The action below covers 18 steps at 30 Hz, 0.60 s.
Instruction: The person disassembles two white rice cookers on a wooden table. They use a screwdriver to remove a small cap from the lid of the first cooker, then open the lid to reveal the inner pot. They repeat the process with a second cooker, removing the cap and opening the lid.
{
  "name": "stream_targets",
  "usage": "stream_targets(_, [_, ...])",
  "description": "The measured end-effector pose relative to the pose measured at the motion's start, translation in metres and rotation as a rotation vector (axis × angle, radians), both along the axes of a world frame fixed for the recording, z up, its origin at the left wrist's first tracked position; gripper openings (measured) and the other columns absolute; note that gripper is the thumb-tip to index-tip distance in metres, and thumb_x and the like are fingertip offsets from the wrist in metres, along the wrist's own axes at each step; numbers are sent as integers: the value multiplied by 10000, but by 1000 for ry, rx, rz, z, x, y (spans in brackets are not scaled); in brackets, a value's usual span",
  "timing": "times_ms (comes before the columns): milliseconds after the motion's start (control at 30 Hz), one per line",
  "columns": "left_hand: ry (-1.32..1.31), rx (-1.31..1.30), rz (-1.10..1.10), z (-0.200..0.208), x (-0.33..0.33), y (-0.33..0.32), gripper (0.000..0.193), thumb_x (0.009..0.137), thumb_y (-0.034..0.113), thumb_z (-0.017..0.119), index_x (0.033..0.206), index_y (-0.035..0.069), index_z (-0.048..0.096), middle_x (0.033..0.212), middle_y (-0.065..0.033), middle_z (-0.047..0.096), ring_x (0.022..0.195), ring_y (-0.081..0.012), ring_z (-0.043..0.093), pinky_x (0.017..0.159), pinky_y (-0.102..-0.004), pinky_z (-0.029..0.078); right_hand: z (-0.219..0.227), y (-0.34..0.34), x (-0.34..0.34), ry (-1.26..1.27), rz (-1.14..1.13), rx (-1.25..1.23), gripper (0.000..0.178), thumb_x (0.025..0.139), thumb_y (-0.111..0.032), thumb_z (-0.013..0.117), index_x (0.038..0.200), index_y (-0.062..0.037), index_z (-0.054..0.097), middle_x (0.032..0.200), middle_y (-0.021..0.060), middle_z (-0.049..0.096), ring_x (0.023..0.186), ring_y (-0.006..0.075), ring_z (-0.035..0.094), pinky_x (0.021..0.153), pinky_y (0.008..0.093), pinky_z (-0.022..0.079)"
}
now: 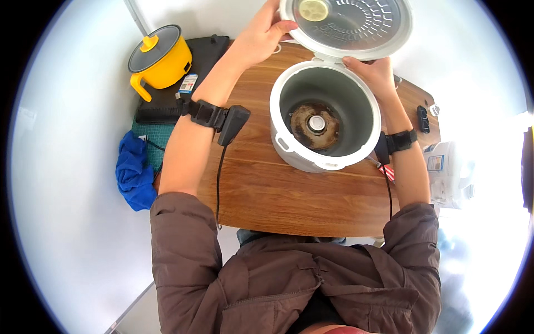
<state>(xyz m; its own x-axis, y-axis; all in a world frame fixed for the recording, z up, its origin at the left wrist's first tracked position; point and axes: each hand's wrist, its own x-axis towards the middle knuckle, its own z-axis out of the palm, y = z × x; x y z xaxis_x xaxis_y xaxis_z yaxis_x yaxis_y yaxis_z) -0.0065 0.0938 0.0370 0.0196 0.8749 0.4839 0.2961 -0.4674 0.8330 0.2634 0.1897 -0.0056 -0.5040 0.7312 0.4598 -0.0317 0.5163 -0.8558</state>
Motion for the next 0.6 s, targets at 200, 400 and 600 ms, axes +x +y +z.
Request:
stream_targets(200, [-80, 17, 1, -12, -4, 12, 367, 1046, 78, 527, 1394, 33, 420, 1129, -69, 623, 899, -107, 614, 713, -261, 562, 0, 1, 1, -45, -12, 26, 326, 852, -119, 851, 1120, 29, 741, 1045, 98, 771, 929, 145, 709, 837, 326, 592])
stream_targets(400, [-82, 17, 29, -14, -4, 11, 351, 1091, 154, 519, 1409, 31, 433, 1238, -117, 648, 1094, -179, 678, 898, -326, 607, 1, 4, 5, -42, 16, -1, 386, 862, -179, 864, 1161, 13, 715, 1075, 84, 757, 966, 151, 707, 844, 318, 589])
stream_targets(600, [-112, 46, 22, -15, -1, 12, 319, 1079, 152, 545, 1354, 26, 445, 1191, -97, 657, 1036, -146, 675, 841, -311, 608, 12, 13, 39, 235, 37, -76, 376, 1046, -178, 641, 1361, 18, 578, 1189, 81, 720, 1046, 151, 691, 938, 325, 582])
